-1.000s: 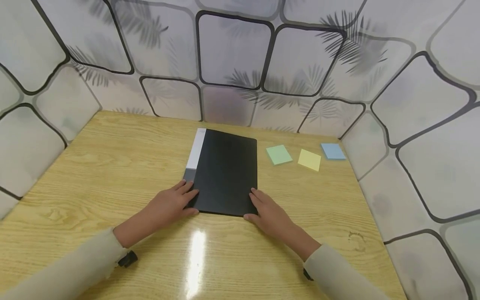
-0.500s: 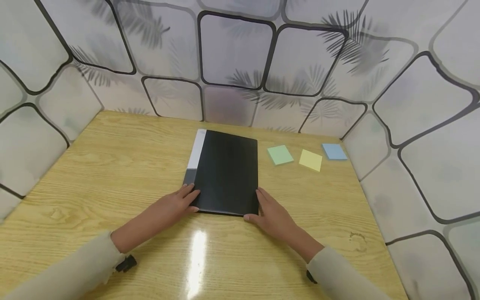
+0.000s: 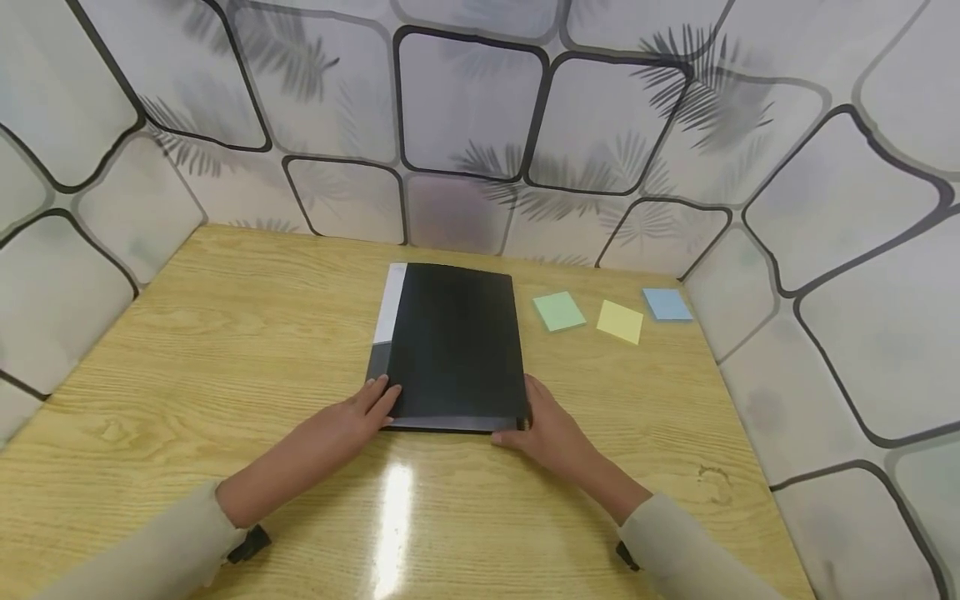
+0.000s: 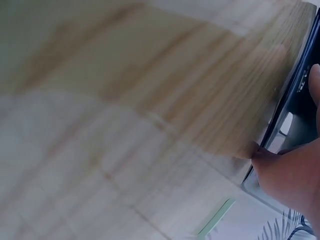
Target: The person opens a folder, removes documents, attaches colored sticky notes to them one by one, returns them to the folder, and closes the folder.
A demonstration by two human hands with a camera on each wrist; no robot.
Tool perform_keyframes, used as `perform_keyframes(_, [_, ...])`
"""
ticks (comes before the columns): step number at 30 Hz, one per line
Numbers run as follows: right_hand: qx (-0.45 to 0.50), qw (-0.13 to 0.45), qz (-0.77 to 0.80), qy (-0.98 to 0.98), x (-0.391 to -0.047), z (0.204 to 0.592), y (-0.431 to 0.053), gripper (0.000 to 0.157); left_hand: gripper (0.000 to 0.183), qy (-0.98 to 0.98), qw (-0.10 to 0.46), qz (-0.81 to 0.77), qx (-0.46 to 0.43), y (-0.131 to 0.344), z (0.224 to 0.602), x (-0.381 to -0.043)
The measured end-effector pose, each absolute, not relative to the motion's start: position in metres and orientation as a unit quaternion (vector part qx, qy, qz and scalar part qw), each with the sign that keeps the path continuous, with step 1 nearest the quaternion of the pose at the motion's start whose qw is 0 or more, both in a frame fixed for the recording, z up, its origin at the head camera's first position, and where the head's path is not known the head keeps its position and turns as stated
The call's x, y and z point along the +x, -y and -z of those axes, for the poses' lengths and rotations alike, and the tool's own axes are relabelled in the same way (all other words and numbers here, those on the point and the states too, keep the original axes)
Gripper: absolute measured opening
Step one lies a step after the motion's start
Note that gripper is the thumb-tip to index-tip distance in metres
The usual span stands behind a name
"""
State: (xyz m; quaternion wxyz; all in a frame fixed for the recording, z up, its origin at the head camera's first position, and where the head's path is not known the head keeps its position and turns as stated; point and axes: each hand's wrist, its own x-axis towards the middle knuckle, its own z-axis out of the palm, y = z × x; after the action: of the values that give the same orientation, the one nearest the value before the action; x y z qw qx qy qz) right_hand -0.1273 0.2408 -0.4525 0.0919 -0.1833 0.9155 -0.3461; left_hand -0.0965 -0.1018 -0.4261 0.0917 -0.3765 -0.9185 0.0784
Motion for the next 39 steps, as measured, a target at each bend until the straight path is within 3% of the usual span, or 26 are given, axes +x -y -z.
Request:
perform_keyframes(6, [-0.198, 0.069, 0.288, -0.934, -0.128, 0.456, -0.242, 0.090, 0.054, 0.912, 0.125, -0.074, -0.383, 0.108, 0.429, -0.092])
perform_keyframes(9, [-0.203, 0.071, 0.245, -0.945, -0.127, 0.456, -0.241, 0.087, 0.054, 0.916, 0.152, -0.016, -0.371, 0.110, 0.433, -0.092])
perform_keyframes(17, [-0.203, 0.076, 0.209, -0.954, -0.123, 0.451, -0.238, 0.075, 0.055, 0.925, 0.161, 0.168, -0.301, 0.120, 0.435, -0.086])
perform_keyframes(22, [-0.205, 0.048, 0.185, -0.960, -0.123, 0.449, -0.234, 0.066, 0.049, 0.930, 0.111, 0.264, -0.232, 0.126, 0.434, -0.081])
perform_keyframes(28, [-0.201, 0.044, 0.155, -0.966, -0.123, 0.449, -0.231, 0.067, 0.045, 0.893, 0.037, 0.429, -0.131, 0.134, 0.436, -0.076])
perform_keyframes(33, [-0.192, 0.044, 0.151, -0.969, -0.123, 0.451, -0.232, 0.067, 0.042, 0.816, 0.032, 0.571, -0.084, 0.136, 0.441, -0.076])
perform_keyframes(39, [-0.195, 0.041, 0.152, -0.968, -0.122, 0.449, -0.230, 0.065, 0.042, 0.749, 0.065, 0.660, -0.011, 0.138, 0.444, -0.072])
